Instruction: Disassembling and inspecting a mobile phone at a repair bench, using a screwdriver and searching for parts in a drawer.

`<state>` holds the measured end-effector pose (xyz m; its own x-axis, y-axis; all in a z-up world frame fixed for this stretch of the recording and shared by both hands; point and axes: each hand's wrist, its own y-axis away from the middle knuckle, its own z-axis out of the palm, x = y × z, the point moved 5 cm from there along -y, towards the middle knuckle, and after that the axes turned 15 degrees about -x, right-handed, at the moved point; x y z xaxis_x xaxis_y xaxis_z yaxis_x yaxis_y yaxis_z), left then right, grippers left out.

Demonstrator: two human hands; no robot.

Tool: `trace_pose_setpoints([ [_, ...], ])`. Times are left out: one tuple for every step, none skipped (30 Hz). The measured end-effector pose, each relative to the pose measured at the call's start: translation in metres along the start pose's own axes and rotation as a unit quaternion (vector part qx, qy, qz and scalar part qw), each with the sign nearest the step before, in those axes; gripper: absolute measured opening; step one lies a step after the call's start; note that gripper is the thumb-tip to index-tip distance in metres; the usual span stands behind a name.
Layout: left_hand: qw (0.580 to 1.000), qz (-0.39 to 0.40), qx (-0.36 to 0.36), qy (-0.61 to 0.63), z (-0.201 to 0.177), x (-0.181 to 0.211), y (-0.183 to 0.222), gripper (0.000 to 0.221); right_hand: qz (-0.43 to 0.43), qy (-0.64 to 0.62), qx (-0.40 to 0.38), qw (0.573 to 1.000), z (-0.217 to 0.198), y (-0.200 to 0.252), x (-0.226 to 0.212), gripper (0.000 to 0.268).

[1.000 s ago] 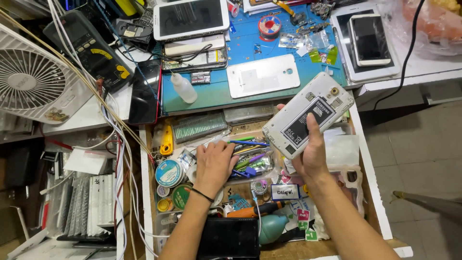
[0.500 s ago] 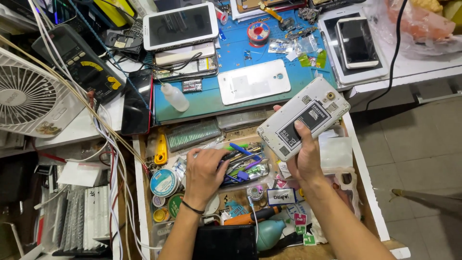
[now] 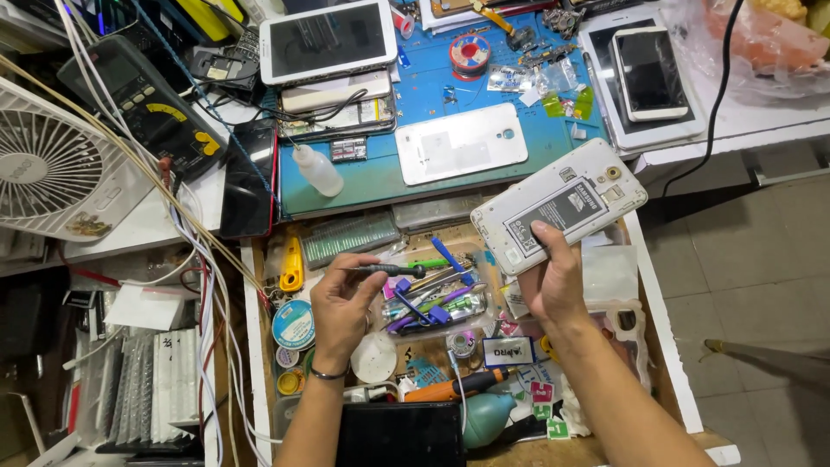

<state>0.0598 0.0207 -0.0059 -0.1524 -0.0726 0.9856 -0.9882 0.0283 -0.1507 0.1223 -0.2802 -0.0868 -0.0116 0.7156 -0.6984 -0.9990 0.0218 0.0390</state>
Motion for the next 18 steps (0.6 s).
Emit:
trace_pose_setpoints([
  [1.000, 0.005, 0.002, -0.001, 0.000, 0.007, -0.002, 0.020, -0.003, -0.001, -0.005, 1.000, 0.023, 0.002, -0.013, 0.053],
  [0.997, 0.010, 0.019, 0.077, -0.002, 0.011, -0.003, 0.019, -0.006, 0.007, 0.003, 1.000, 0.045, 0.005, -0.026, 0.051],
  [0.987, 0.013, 0.035, 0.155, -0.002, 0.015, -0.003, 0.021, -0.009, 0.014, 0.013, 1.000, 0.066, 0.011, -0.039, 0.048],
  [0.987, 0.015, 0.035, 0.155, -0.002, 0.017, -0.006, 0.021, -0.010, 0.014, 0.011, 1.000, 0.065, 0.007, -0.039, 0.048],
  [0.980, 0.002, 0.045, 0.195, -0.002, 0.016, -0.004, 0.024, -0.013, 0.022, 0.020, 0.999, 0.062, 0.008, -0.040, 0.047],
  [0.971, -0.012, 0.055, 0.234, -0.002, 0.015, -0.003, 0.027, -0.016, 0.029, 0.028, 0.999, 0.058, 0.008, -0.039, 0.046],
  [0.971, -0.012, 0.055, 0.234, -0.003, 0.014, -0.003, 0.027, -0.016, 0.030, 0.029, 0.999, 0.048, 0.008, -0.034, 0.046],
  [0.971, -0.025, 0.038, 0.236, -0.003, 0.013, -0.003, 0.034, -0.016, 0.030, 0.044, 0.998, 0.037, 0.008, -0.028, 0.044],
  [0.970, -0.038, 0.021, 0.239, -0.003, 0.013, -0.002, 0.042, -0.016, 0.030, 0.059, 0.998, 0.026, 0.008, -0.023, 0.043],
  [0.970, -0.039, 0.021, 0.240, -0.003, 0.007, -0.003, 0.042, -0.016, 0.030, 0.060, 0.998, 0.037, 0.008, -0.030, 0.043],
  [0.962, -0.038, 0.025, 0.269, -0.004, 0.001, -0.003, 0.032, -0.012, 0.024, 0.067, 0.997, 0.047, 0.009, -0.037, 0.038],
  [0.953, -0.037, 0.029, 0.298, -0.005, -0.005, -0.002, 0.024, -0.008, 0.018, 0.074, 0.997, 0.057, 0.010, -0.043, 0.034],
  [0.953, -0.033, 0.030, 0.298, -0.006, -0.005, -0.002, 0.024, -0.009, 0.018, 0.070, 0.997, 0.056, 0.009, -0.043, 0.034],
  [0.950, -0.031, 0.019, 0.310, -0.006, -0.006, -0.003, 0.018, 0.009, -0.013, 0.069, 0.997, 0.055, 0.008, -0.040, 0.034],
  [0.946, -0.033, 0.009, 0.323, -0.006, -0.007, 0.000, 0.014, 0.030, -0.044, 0.072, 0.996, 0.052, 0.010, -0.036, 0.035],
  [0.946, -0.034, 0.011, 0.323, -0.006, -0.007, -0.003, 0.014, 0.033, -0.043, 0.072, 0.996, 0.052, 0.006, -0.035, 0.035],
  [0.950, -0.021, 0.010, 0.310, -0.007, -0.005, -0.003, 0.020, 0.043, -0.047, 0.069, 0.996, 0.052, 0.007, -0.033, 0.035],
  [0.955, -0.007, 0.010, 0.297, -0.007, -0.003, -0.002, 0.026, 0.053, -0.050, 0.067, 0.995, 0.051, 0.008, -0.031, 0.035],
])
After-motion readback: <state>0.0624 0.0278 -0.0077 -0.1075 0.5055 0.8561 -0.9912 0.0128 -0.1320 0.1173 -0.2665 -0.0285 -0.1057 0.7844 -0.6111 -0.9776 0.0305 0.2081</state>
